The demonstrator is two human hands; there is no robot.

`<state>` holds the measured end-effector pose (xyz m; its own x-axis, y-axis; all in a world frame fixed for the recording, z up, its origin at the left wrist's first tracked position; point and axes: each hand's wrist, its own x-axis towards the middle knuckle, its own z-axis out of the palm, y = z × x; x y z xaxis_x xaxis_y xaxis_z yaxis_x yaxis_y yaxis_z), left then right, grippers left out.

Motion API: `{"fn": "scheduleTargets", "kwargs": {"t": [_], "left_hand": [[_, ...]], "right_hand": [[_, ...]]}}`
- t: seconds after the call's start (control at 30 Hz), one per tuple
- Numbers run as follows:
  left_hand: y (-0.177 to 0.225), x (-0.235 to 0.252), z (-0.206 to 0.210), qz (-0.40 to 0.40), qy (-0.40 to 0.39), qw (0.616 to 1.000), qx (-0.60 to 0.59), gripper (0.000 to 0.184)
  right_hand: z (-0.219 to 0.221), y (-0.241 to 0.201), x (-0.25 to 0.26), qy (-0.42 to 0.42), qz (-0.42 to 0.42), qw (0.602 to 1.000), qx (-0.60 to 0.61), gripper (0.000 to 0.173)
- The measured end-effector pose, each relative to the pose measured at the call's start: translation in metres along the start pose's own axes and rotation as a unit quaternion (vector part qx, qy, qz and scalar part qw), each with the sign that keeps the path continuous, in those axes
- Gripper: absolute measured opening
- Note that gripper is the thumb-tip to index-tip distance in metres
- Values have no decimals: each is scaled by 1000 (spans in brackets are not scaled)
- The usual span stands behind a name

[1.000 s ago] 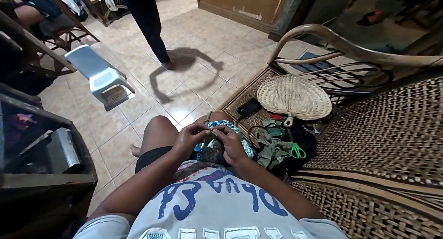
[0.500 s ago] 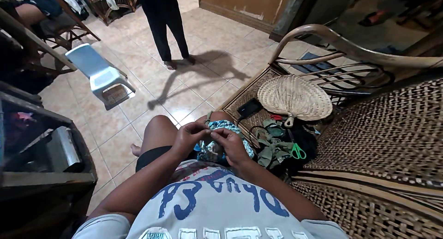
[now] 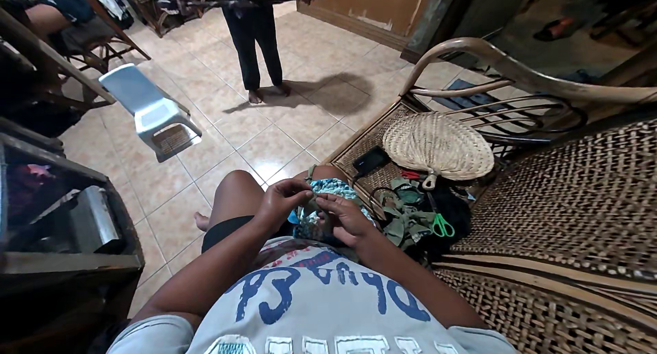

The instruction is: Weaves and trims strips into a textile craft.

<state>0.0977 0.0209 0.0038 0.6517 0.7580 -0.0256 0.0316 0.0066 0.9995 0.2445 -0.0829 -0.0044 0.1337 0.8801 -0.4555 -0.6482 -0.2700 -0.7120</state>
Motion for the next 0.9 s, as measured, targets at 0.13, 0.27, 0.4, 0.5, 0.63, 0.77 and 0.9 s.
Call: {"fn": "scheduleTargets", "kwargs": {"t": [0.13, 0.27, 0.4, 0.5, 0.63, 0.77, 0.9], "left_hand": [[0, -1, 0, -15, 0, 1000, -8, 15], [-1, -2, -1, 9, -6, 1000, 2, 21], [-4, -2, -1, 34, -5, 999, 37, 25], [-3, -2, 1, 1, -3, 1000, 24, 25], [1, -3, 2, -15, -3, 1000, 19, 24], [5, -4, 2, -27, -7, 999, 17, 26], [5, -4, 2, -13, -18, 1000, 6, 19]], "right_hand": [[1, 4, 2, 0, -1, 999, 43, 13], [-2, 3, 2, -35, -1, 999, 27, 14], [-1, 3, 2, -24, -13, 1000, 16, 11], [-1, 6, 4, 1, -48, 999, 19, 7], [-2, 7, 6, 11, -77, 997, 16, 9], [-3, 8, 6, 10, -102, 994, 21, 10], [-2, 11, 8, 1, -82, 993, 85, 14]]}}
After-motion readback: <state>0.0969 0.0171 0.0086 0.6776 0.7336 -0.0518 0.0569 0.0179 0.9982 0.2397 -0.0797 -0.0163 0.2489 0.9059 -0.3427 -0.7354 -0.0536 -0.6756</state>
